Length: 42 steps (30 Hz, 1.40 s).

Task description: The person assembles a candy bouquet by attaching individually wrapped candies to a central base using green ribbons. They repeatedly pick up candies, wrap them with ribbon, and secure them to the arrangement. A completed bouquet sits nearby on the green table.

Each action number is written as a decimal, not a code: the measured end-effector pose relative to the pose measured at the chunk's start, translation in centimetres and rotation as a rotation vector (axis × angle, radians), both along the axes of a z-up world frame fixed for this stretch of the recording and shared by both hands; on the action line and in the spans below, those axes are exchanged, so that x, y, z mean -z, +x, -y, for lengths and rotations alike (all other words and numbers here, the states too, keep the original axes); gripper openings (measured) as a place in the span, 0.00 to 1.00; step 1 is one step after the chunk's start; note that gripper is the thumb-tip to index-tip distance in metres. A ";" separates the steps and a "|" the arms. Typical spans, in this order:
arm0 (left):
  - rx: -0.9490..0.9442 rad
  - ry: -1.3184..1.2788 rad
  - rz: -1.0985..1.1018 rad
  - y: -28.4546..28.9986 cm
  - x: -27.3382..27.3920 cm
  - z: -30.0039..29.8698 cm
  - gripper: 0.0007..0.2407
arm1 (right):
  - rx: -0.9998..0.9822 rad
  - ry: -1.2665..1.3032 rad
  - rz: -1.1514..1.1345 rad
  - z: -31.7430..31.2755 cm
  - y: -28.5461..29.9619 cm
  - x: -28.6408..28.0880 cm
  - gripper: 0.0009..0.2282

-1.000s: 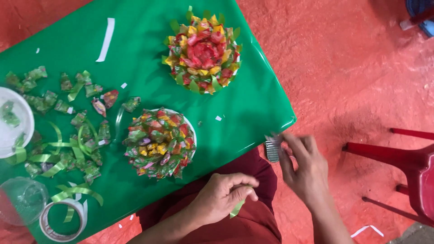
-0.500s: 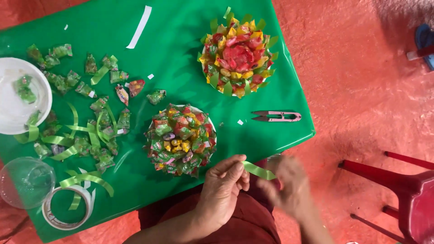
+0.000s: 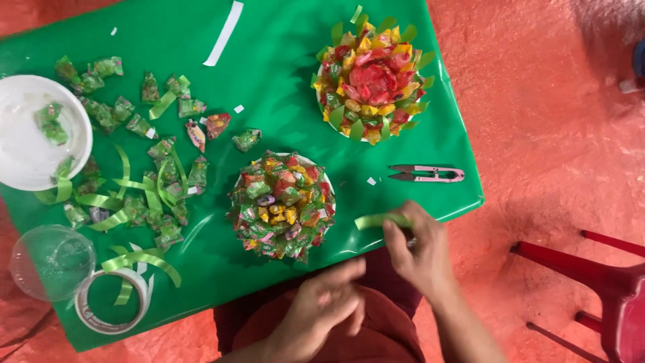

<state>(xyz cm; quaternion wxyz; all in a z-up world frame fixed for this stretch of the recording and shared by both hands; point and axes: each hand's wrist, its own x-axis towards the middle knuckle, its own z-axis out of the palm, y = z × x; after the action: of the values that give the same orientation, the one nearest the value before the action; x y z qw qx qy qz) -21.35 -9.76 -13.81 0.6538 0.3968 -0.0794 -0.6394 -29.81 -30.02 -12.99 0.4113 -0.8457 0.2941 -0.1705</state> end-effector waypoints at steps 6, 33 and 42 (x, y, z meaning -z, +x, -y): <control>-0.274 0.019 0.105 2.7 2.6 -8.0 0.13 | -0.017 -0.170 -0.148 0.6 4.7 1.0 0.05; -0.710 -0.010 0.312 9.0 2.9 -11.1 0.09 | -0.220 -0.009 -0.243 -0.3 6.1 1.1 0.06; -0.741 0.053 0.363 9.7 2.7 -11.4 0.09 | -0.159 0.069 -0.223 0.8 4.4 -1.3 0.06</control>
<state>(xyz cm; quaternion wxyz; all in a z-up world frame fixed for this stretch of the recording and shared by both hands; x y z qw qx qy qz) -11.69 1.60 -16.50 0.8047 0.5215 -0.0287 -0.2821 -25.44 -30.77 -11.65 0.4173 -0.8654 0.2755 -0.0322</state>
